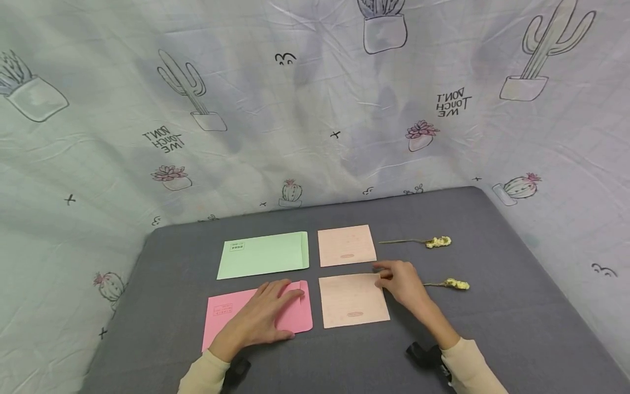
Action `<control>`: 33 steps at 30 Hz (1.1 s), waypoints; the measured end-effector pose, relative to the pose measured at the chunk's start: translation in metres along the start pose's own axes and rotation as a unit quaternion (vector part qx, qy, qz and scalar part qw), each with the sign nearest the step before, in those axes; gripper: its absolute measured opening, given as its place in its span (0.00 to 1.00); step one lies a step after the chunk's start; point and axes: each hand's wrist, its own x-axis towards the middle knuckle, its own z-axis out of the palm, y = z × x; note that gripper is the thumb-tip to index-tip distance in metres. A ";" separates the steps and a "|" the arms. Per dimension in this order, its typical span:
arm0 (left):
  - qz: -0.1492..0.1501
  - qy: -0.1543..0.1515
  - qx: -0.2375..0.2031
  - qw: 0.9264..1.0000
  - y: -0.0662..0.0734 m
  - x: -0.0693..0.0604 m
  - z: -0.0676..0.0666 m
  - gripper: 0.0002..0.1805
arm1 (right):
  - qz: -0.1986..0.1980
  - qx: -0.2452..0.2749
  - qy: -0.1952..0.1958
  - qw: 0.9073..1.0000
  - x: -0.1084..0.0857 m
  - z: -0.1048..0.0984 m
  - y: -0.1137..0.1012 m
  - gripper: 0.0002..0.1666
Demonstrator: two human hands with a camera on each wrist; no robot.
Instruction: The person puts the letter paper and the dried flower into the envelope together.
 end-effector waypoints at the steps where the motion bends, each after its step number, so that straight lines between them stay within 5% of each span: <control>1: 0.000 0.000 0.000 1.000 0.000 0.000 0.000 0.46 | -0.002 0.003 0.006 1.000 0.000 -0.001 0.001 0.19; 6: 0.002 0.002 0.002 1.000 0.000 0.000 0.000 0.46 | -0.008 0.008 0.027 1.000 0.000 -0.003 0.003 0.11; 12: 0.007 0.007 0.002 1.000 0.000 0.000 -0.001 0.47 | 0.035 0.074 0.002 0.997 0.002 -0.005 0.006 0.15; 24: 0.001 0.005 -0.002 1.000 0.000 0.001 -0.001 0.47 | 0.095 0.216 -0.104 0.966 0.004 -0.010 0.010 0.24; 33: 0.000 0.006 0.006 1.000 0.000 0.002 -0.001 0.47 | 0.165 0.269 -0.082 0.945 0.009 -0.012 0.008 0.24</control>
